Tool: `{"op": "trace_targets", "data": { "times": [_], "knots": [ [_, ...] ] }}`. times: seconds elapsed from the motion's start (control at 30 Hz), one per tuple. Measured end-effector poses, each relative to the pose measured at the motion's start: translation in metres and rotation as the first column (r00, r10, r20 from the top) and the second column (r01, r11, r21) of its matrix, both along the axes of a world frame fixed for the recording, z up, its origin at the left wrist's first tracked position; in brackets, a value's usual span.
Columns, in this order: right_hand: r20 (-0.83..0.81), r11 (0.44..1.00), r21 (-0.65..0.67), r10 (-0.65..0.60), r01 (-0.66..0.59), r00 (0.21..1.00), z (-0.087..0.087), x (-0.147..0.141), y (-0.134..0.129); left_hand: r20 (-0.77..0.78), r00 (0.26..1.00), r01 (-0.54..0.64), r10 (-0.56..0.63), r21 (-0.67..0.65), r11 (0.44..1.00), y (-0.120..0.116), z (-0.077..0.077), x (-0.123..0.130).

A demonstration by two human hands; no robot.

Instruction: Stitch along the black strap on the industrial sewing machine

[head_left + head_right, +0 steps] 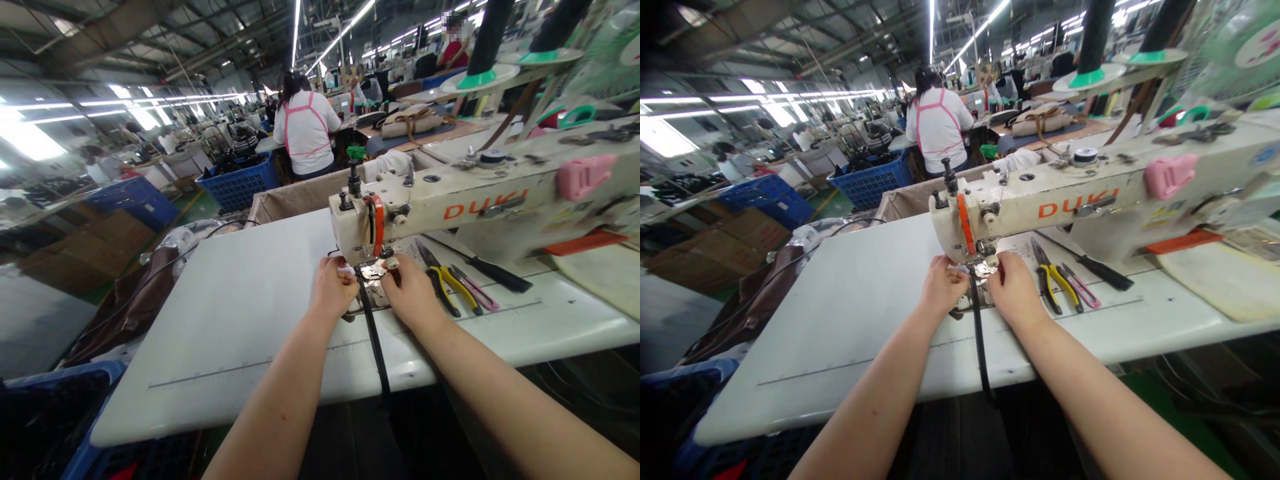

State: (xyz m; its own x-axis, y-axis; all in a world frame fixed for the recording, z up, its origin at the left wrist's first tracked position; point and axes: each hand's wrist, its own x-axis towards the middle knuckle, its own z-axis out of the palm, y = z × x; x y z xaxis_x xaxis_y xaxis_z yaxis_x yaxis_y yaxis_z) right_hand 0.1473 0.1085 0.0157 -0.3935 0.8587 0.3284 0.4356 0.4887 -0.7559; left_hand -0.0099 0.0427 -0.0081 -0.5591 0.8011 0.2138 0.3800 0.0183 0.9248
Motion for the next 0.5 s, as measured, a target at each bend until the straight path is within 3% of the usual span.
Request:
{"op": "trace_targets", "data": {
  "times": [0.23, 0.5],
  "knots": [
    [0.184, 0.999, 0.025, 0.032, -0.037, 0.982, -0.004, -0.005, 0.004, -0.073, 0.997, -0.037, 0.035, -0.023, 0.999, 0.001, -0.002, -0.002],
    [0.304, 0.995, 0.015, 0.092, -0.101, 0.948, 0.007, -0.009, 0.008, -0.027, 1.000, -0.008, 0.008, 0.009, 1.000, 0.000, 0.001, -0.001]
  ]
}}
